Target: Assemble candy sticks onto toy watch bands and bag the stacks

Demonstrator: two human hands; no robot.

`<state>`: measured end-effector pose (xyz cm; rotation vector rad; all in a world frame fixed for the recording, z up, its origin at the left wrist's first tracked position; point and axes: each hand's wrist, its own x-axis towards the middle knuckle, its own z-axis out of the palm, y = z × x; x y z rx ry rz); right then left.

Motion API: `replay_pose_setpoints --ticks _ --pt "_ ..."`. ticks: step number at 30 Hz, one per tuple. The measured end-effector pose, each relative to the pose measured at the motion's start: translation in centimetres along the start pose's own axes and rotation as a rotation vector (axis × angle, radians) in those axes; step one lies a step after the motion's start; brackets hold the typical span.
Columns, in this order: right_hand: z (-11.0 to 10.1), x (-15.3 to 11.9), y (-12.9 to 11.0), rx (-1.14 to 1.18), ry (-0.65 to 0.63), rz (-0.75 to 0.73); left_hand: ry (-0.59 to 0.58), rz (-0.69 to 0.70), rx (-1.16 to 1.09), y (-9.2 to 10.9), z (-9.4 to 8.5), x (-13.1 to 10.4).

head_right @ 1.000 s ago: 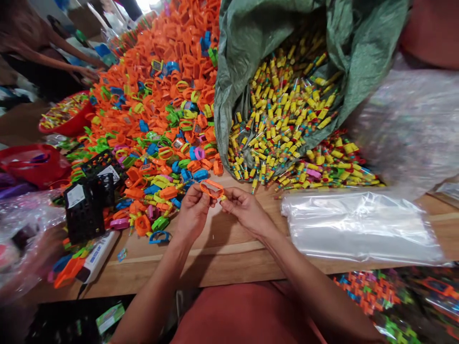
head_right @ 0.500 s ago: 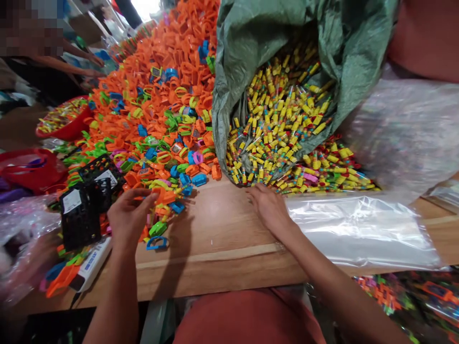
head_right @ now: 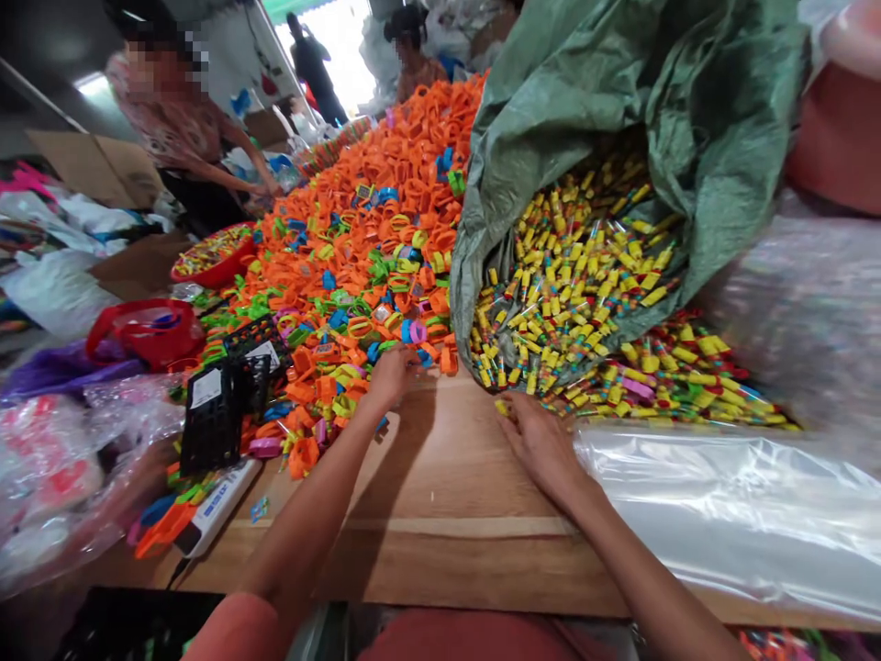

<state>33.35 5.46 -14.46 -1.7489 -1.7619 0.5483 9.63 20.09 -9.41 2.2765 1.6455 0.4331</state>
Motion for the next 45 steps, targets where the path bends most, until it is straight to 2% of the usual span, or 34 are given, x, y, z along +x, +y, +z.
replay_pose_setpoints --ticks 3,6,11,21,30,35,42,45 --pt "0.3 0.2 -1.3 0.235 0.017 -0.075 -0.021 0.066 -0.1 1.4 0.5 -1.9" --pt "0.9 0.6 -2.9 0.461 -0.053 -0.047 -0.035 0.137 -0.223 3.2 1.1 -4.3" --pt "1.0 0.8 -4.2 0.715 -0.092 0.06 0.097 0.294 -0.463 4.4 1.8 -7.3" --pt "0.3 0.4 -4.6 1.104 -0.153 0.162 0.276 0.463 -0.328 4.7 1.5 -8.5" --pt "0.4 0.2 -4.5 1.19 -0.285 0.195 0.246 0.526 -0.261 4.2 0.7 -8.9" --pt "0.7 -0.2 -4.0 1.094 -0.287 0.162 0.186 0.609 -0.228 3.9 0.5 -8.9" --pt "0.9 -0.5 -3.8 1.115 -0.318 0.21 0.142 0.58 -0.213 3.7 0.4 -9.5" --pt "1.0 -0.6 -3.6 1.114 -0.333 0.236 0.125 0.614 -0.19 3.7 0.4 -9.7"
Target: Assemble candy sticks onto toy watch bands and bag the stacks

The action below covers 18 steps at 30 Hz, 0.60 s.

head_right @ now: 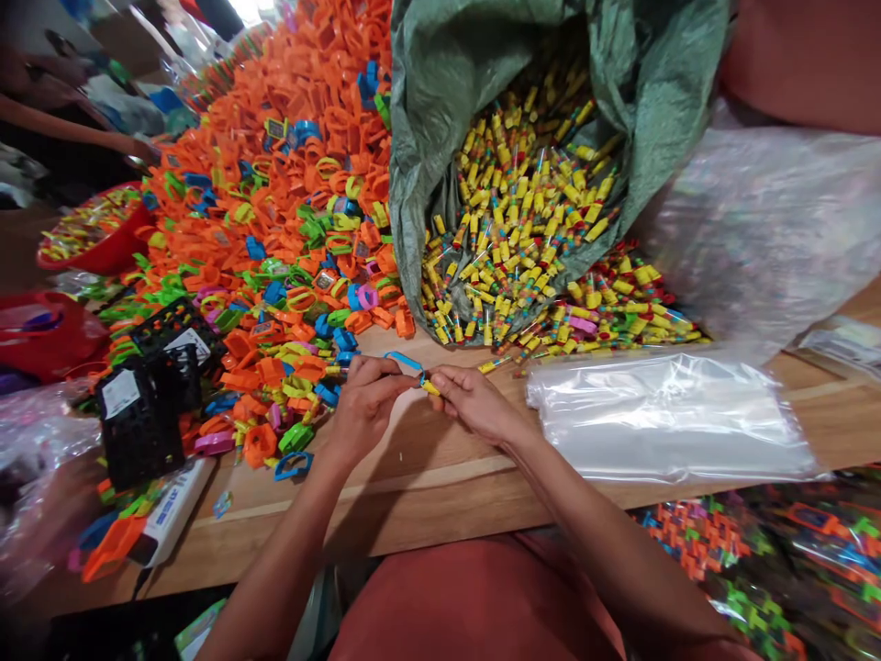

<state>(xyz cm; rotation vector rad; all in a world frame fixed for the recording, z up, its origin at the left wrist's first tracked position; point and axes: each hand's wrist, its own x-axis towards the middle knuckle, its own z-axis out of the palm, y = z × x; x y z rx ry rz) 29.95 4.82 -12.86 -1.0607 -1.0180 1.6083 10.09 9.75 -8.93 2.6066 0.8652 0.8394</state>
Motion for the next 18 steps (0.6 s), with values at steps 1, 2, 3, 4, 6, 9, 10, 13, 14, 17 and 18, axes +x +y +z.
replay_pose_setpoints --ticks 1,2,3,4,6,9,10,13,14,17,18 --pt "0.0 0.0 0.1 -0.009 0.001 0.006 -0.001 0.018 0.001 0.1 0.1 -0.1" --pt "0.2 0.0 0.2 -0.018 0.006 0.009 0.003 0.03 0.004 0.1 0.2 -0.2" --pt "0.3 0.0 0.3 -0.03 0.014 0.011 0.009 0.032 0.008 0.3 0.4 -0.2" --pt "0.5 0.0 0.3 -0.046 0.023 0.013 0.016 0.023 0.015 0.4 0.6 -0.3" --pt "1.0 -0.3 0.2 -0.095 0.034 0.027 0.007 -0.007 0.028 0.6 0.6 -0.6" --pt "0.7 -1.0 -0.7 -0.307 0.047 -0.038 -0.019 -0.051 0.047 0.2 -1.4 -1.3" --pt "0.1 -1.3 -1.0 -0.424 0.075 -0.1 -0.022 -0.075 0.059 -0.2 -2.6 -1.7" --pt "-2.7 -2.1 -1.6 -0.826 0.213 -0.281 0.019 -0.241 0.133 -2.0 -7.7 -2.8" --pt "-3.8 -2.2 -1.6 -0.947 0.249 -0.303 0.046 -0.324 0.172 -2.7 -9.4 -3.0" --pt "-6.1 -2.1 -0.9 -1.222 0.272 -0.288 0.114 -0.56 0.282 -4.5 -12.4 -2.4" --pt "-6.3 -1.9 -0.4 -1.284 0.26 -0.275 0.094 -0.63 0.318 -5.1 -12.4 -1.6"
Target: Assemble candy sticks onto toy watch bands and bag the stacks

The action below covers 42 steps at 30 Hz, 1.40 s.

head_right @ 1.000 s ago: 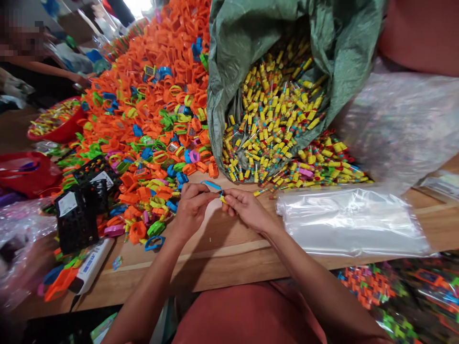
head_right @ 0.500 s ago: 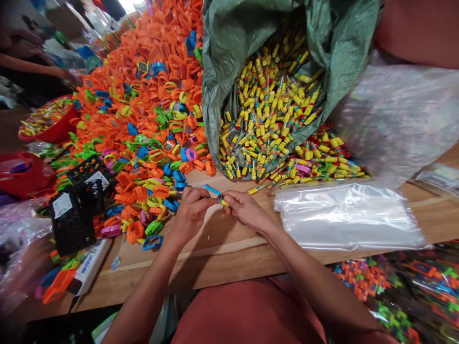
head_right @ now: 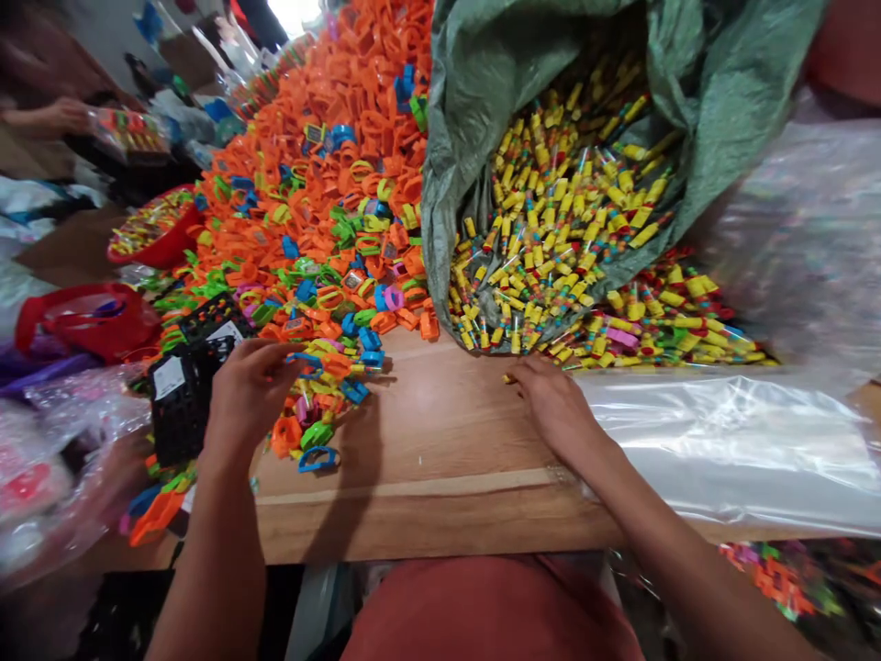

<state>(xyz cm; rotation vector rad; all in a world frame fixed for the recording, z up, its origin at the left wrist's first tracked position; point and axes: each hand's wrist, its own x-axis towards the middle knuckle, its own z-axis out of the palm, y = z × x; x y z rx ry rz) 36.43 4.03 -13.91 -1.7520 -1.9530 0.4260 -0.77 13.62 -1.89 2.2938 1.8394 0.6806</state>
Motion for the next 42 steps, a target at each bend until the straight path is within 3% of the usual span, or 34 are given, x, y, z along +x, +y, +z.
replay_pose_setpoints --ticks 4,7,10,14,18,22,24,33,42 --pt "1.8 0.2 -0.3 -0.142 -0.066 -0.022 -0.244 -0.202 0.198 1.5 4.1 4.4" --pt "2.3 0.3 -0.8 -0.177 -0.076 -0.01 -0.28 -0.275 0.215 2.1 7.7 7.0" --pt "1.9 0.3 -1.2 -0.124 -0.062 -0.026 -0.278 -0.296 0.19 2.0 9.5 7.9" --pt "1.4 0.4 -2.4 0.123 0.01 -0.024 -0.267 -0.219 0.069 2.5 9.8 6.6" --pt "1.8 1.4 -4.8 0.613 0.007 0.082 -0.291 -0.109 -0.124 4.5 10.6 3.5" --pt "2.1 2.4 -6.6 0.953 -0.024 0.196 -0.241 0.127 -0.551 7.0 11.5 -0.3" --pt "2.0 2.6 -7.1 1.052 -0.039 0.235 -0.188 0.242 -0.656 7.9 11.6 -1.8" --pt "1.6 1.9 -6.8 1.29 -0.066 0.293 -0.002 0.533 -0.404 8.7 11.3 -3.7" --pt "1.8 1.8 -6.5 1.319 -0.163 0.278 0.075 0.677 -0.222 8.5 10.6 -3.8"
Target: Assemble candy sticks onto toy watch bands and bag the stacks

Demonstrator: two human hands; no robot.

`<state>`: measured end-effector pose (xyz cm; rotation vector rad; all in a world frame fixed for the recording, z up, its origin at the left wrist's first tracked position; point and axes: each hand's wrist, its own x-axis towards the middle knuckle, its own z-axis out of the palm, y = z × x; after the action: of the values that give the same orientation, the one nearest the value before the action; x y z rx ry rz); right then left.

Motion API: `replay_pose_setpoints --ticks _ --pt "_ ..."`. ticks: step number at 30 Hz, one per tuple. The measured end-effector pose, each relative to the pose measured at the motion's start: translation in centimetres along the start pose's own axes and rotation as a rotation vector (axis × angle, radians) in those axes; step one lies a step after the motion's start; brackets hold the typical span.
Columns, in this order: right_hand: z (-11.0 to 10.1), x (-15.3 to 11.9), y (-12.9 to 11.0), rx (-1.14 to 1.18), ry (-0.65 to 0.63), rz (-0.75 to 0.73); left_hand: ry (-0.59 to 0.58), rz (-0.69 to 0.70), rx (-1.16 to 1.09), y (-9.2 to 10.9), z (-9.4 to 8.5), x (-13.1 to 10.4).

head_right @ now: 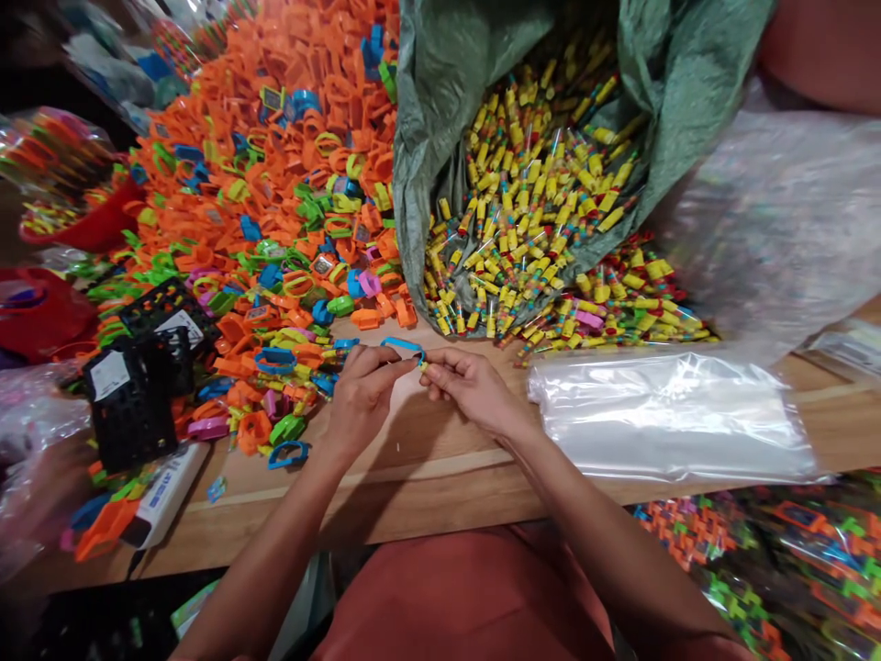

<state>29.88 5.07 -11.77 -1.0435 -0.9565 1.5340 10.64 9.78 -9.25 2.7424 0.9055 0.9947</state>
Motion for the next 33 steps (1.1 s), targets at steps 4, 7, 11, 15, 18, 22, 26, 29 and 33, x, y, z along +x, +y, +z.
replay_pose_setpoints --ticks 4,7,11,15,18,22,26,29,33 --pt "0.3 0.1 -0.1 -0.082 0.034 -0.028 0.005 0.038 0.037 0.5 0.2 0.0" --pt "1.0 0.1 0.2 -0.152 0.084 -0.029 -0.011 0.02 0.058 1.0 0.7 -0.2" --pt "1.1 -0.2 0.3 -0.321 0.028 -0.05 -0.083 -0.002 0.034 0.8 0.3 -0.9" --pt "-1.7 -1.2 -1.6 -0.868 0.016 -0.186 -0.228 -0.158 0.046 -2.0 -4.0 -1.9" --pt "-5.6 -1.9 -3.6 -1.366 0.166 -0.159 -0.235 -0.419 0.196 -5.0 -8.5 -2.0" --pt "-9.2 -1.7 -4.0 -1.792 0.305 -0.011 -0.161 -0.604 0.291 -7.7 -9.7 -0.2" --pt "-9.0 -0.8 -2.5 -1.909 0.303 0.016 -0.254 -0.589 0.167 -9.1 -4.2 3.0" --pt "-8.8 -0.5 -1.5 -1.871 0.343 -0.022 -0.273 -0.654 0.122 -10.3 -0.1 5.0" --pt "-9.3 -0.6 -0.8 -1.7 0.431 -0.053 -0.254 -0.68 0.067 -11.4 1.5 5.6"
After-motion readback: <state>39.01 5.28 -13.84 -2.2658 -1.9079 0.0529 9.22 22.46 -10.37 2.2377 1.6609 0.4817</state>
